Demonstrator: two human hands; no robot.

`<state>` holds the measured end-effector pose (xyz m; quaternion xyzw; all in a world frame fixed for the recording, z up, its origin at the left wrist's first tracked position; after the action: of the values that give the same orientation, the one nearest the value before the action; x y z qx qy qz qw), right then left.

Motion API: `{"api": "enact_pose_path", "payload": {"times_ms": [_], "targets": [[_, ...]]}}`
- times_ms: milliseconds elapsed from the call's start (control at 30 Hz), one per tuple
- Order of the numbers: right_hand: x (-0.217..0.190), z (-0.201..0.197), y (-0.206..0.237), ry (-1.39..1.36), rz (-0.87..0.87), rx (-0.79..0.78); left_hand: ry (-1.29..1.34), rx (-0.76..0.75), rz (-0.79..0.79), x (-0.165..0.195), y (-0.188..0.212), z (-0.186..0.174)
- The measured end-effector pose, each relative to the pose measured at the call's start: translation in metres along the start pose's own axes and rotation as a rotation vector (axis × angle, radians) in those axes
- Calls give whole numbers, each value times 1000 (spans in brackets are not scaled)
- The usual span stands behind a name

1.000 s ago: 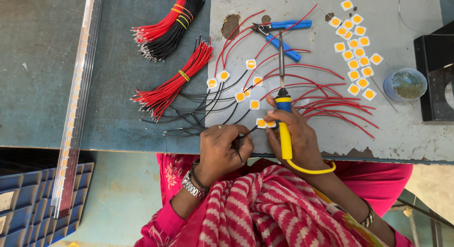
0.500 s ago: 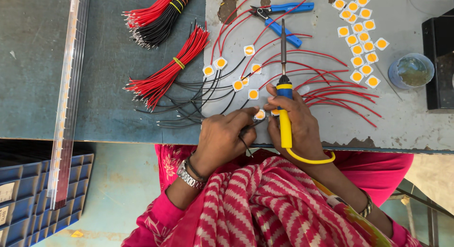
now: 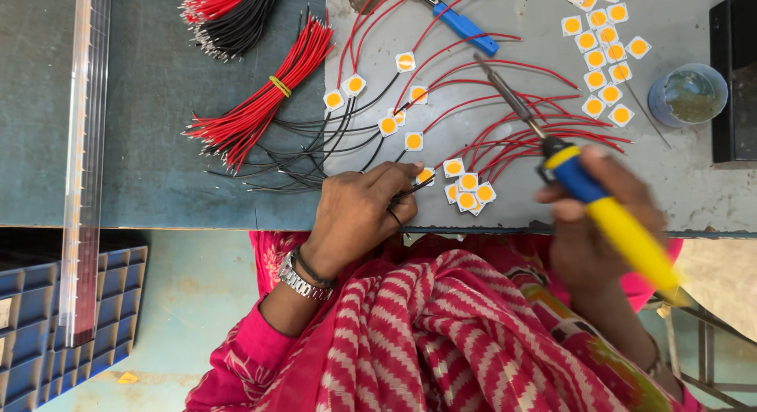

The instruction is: The person solders red and black insulated wires onto small LED chip modules at a workbench. They dip stripped wire ends into a small cup of flux, hold a wire against an LED pad, and touch it with a soldering iron, repeating for multiple LED modules and setting finished ones aside.

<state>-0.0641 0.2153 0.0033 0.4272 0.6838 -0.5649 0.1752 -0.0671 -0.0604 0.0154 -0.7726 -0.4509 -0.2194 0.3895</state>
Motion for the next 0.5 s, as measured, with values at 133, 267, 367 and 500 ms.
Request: {"api": "enact_pose_path", "payload": {"times_ms": [133, 267, 367, 500], "targets": [[1, -27, 1, -87, 192, 126, 0, 5, 23, -1, 0, 1], [6, -42, -2, -284, 226, 163, 10, 9, 28, -3, 0, 1], [1, -44, -1, -250, 278, 37, 6, 8, 23, -3, 1, 1], [-17, -41, -2, -38, 290, -159, 3, 12, 19, -2, 1, 2]]}}
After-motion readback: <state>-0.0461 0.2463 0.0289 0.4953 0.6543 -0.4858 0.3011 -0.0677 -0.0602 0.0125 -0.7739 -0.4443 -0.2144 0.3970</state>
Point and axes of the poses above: each hand's wrist, its own y-axis away from the middle knuckle, its own z-axis out of the palm, x = y × z, the point moved 1 cm from there along -y, towards the middle knuckle, and after that the axes turned 11 degrees about y, right-handed, at the moved point
